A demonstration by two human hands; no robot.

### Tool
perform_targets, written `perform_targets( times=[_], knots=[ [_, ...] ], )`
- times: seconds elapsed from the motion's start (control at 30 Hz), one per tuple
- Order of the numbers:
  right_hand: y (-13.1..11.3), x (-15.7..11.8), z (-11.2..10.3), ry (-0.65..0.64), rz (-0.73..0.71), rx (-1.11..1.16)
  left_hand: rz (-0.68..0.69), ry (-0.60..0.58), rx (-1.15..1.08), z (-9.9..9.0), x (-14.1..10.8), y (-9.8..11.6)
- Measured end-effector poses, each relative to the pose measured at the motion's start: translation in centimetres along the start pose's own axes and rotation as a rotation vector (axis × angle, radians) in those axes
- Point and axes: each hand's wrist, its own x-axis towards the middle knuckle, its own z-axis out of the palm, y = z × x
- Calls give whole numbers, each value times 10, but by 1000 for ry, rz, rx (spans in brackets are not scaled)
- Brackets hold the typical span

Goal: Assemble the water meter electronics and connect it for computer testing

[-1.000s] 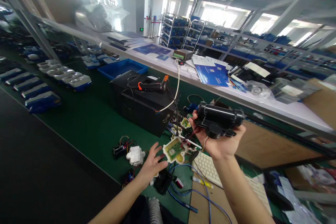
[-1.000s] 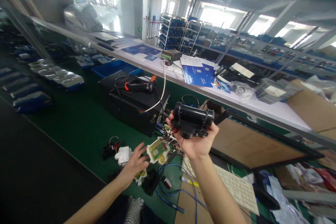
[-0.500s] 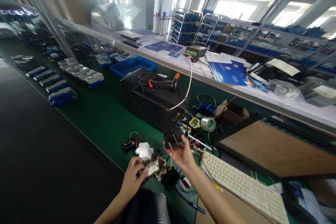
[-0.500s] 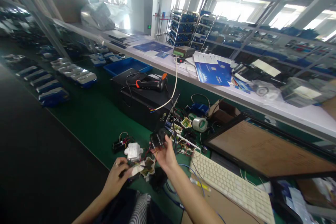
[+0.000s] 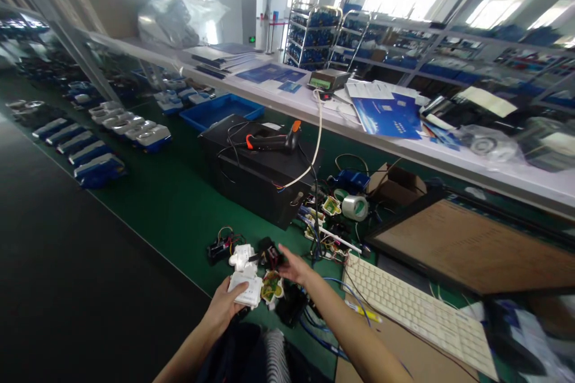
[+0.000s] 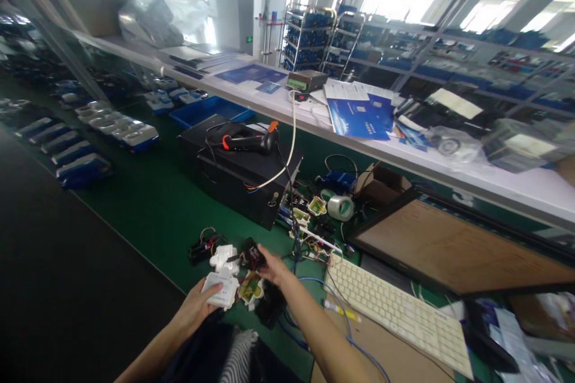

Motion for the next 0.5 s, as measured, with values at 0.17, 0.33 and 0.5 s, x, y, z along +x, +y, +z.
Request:
perform_targets(
  times=[0.17,0.33,0.5],
  knots=[
    [-38,-40,-28,-67,-149,-178,1,96,16,3,11,0],
    [-124,-67,-79,-71,-400,-220,-23,61,28,5,14,5],
    [-202,-55,-121,-9,-519,-371,26,136,18,3,20,4]
  ],
)
